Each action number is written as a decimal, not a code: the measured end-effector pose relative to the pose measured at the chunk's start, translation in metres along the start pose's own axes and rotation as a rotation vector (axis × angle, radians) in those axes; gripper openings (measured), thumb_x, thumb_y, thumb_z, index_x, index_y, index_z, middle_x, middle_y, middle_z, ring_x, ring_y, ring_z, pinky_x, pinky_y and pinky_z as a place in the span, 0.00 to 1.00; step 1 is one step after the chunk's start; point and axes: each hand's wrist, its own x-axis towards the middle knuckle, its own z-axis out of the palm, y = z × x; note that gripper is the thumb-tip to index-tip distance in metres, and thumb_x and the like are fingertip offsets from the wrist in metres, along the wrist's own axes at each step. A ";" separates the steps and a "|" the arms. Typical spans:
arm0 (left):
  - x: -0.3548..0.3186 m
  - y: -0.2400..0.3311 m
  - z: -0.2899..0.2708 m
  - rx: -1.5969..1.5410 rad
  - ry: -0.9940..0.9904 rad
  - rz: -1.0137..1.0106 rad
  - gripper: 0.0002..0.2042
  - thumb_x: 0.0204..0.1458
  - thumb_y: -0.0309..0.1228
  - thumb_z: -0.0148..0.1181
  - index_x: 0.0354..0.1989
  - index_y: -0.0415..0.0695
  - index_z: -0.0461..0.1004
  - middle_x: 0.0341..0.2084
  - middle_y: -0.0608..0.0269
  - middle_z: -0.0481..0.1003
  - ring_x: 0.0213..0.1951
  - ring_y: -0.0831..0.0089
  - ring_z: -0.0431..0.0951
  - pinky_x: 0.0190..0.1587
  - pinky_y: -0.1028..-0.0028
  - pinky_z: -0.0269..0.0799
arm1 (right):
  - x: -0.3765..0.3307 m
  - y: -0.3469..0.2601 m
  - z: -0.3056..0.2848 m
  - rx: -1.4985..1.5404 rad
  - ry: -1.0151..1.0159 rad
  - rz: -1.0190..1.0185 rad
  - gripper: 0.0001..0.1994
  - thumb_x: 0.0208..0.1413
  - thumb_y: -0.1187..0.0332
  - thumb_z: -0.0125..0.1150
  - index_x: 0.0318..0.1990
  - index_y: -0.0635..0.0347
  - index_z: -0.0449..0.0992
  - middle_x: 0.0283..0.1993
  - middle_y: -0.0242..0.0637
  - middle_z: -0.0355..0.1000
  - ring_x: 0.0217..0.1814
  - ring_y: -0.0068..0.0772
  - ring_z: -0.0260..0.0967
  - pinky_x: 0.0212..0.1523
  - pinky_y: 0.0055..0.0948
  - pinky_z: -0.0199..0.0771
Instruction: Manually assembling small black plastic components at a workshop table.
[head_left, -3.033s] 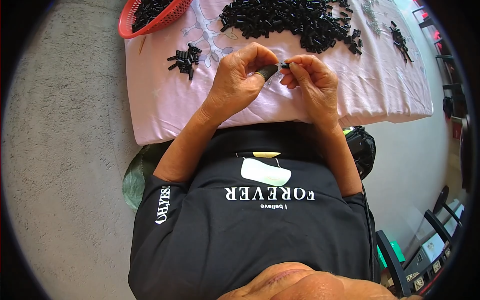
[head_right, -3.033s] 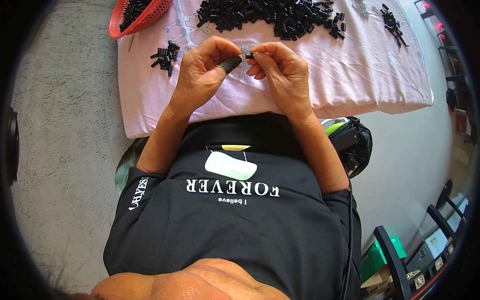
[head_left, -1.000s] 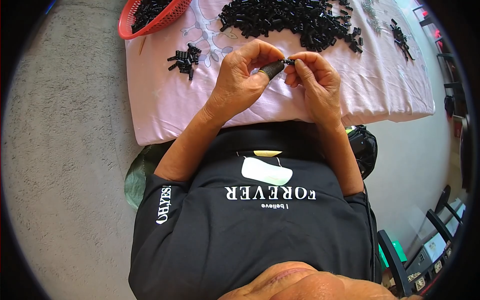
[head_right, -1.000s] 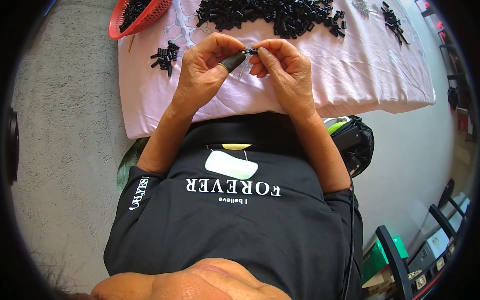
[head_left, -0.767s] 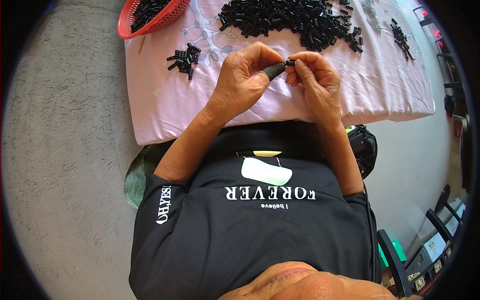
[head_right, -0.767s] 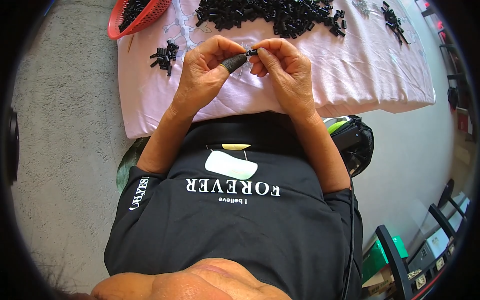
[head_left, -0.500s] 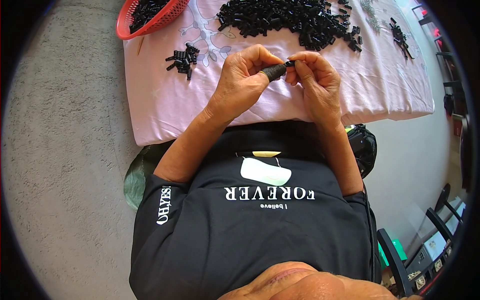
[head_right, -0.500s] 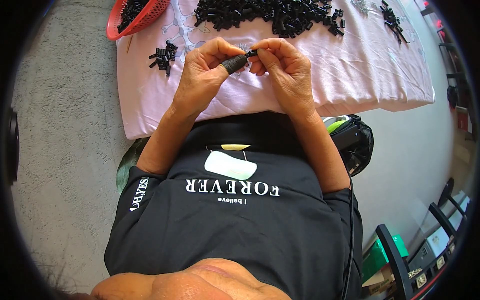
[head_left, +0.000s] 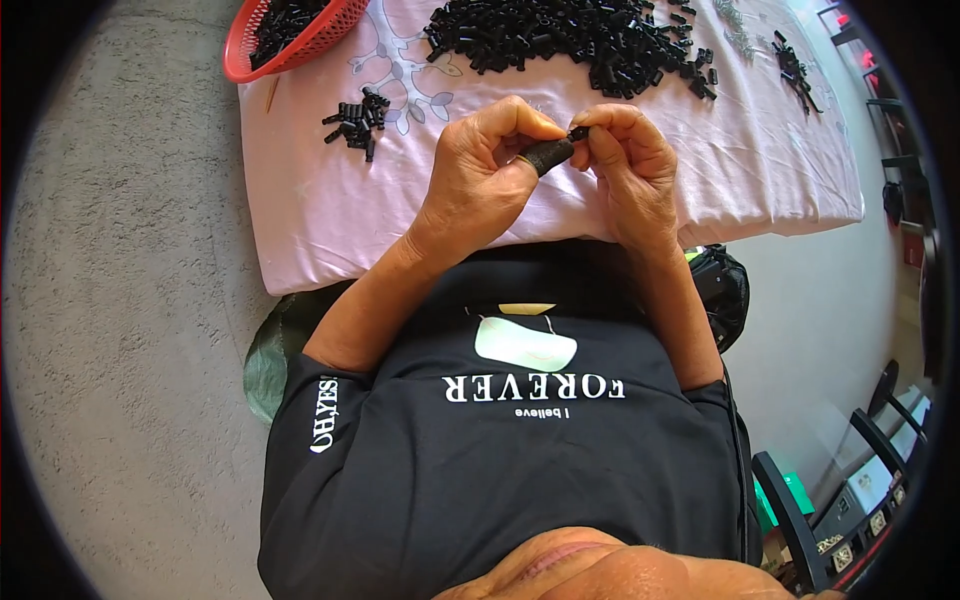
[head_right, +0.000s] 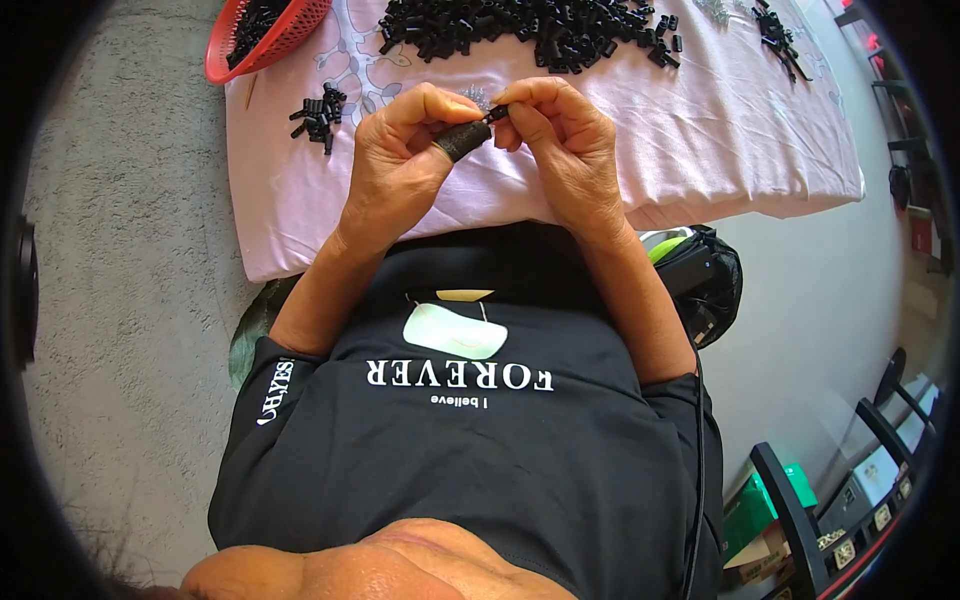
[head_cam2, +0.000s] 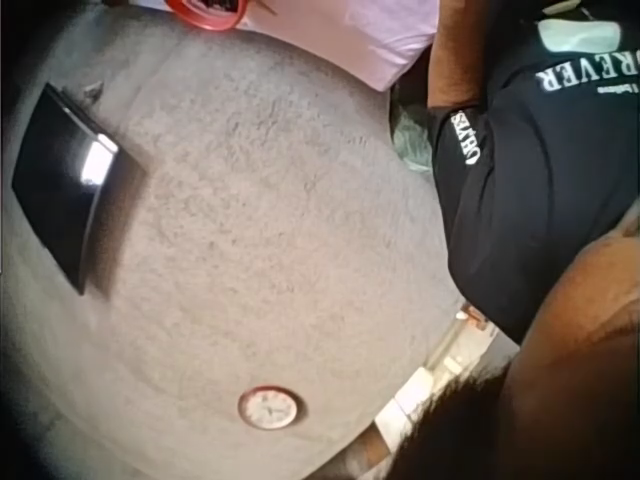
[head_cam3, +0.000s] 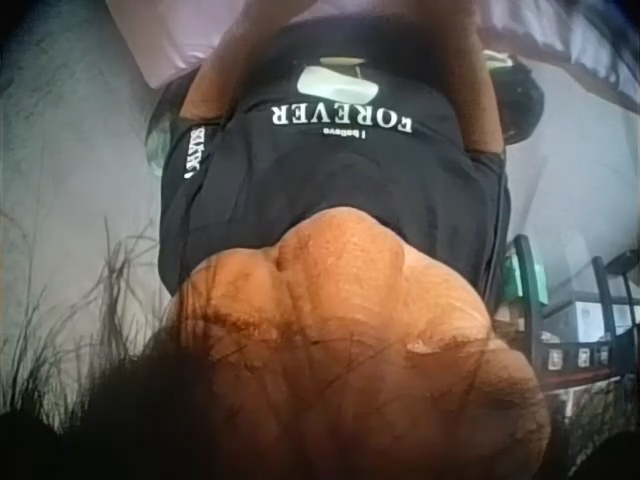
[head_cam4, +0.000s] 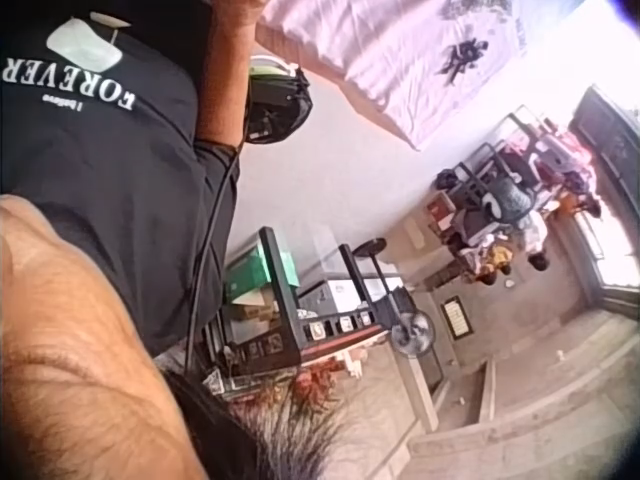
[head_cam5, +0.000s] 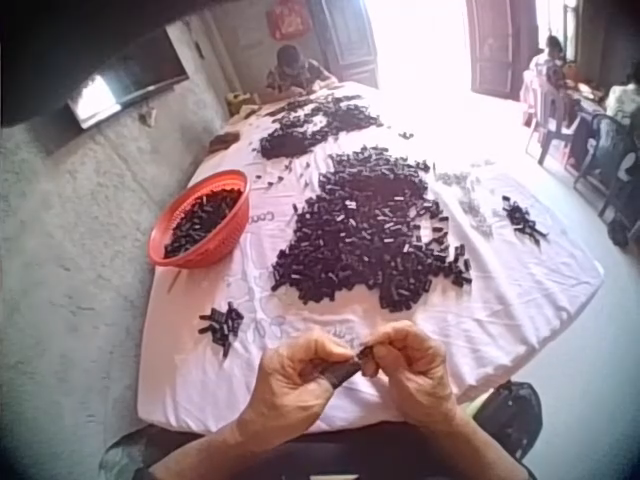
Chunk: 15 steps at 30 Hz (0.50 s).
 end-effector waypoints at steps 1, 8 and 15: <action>0.000 0.001 0.001 -0.001 0.008 0.011 0.10 0.49 0.09 0.51 0.37 0.33 0.74 0.33 0.62 0.77 0.40 0.79 0.78 0.47 0.80 0.74 | 0.000 0.000 0.000 0.007 -0.002 -0.008 0.06 0.65 0.75 0.55 0.46 0.67 0.75 0.33 0.32 0.74 0.34 0.18 0.70 0.39 0.18 0.72; 0.000 0.004 0.002 -0.039 0.034 0.025 0.09 0.50 0.09 0.54 0.37 0.34 0.74 0.34 0.61 0.78 0.40 0.79 0.78 0.47 0.79 0.74 | 0.000 -0.003 0.002 0.092 0.003 0.051 0.06 0.65 0.75 0.55 0.46 0.67 0.75 0.34 0.33 0.75 0.34 0.18 0.70 0.39 0.18 0.72; -0.001 0.008 0.002 0.144 -0.005 0.038 0.08 0.54 0.11 0.56 0.40 0.34 0.74 0.40 0.61 0.75 0.44 0.77 0.77 0.52 0.78 0.73 | -0.001 -0.003 0.002 0.078 0.041 0.052 0.06 0.65 0.75 0.55 0.46 0.67 0.75 0.35 0.34 0.75 0.34 0.18 0.70 0.39 0.18 0.72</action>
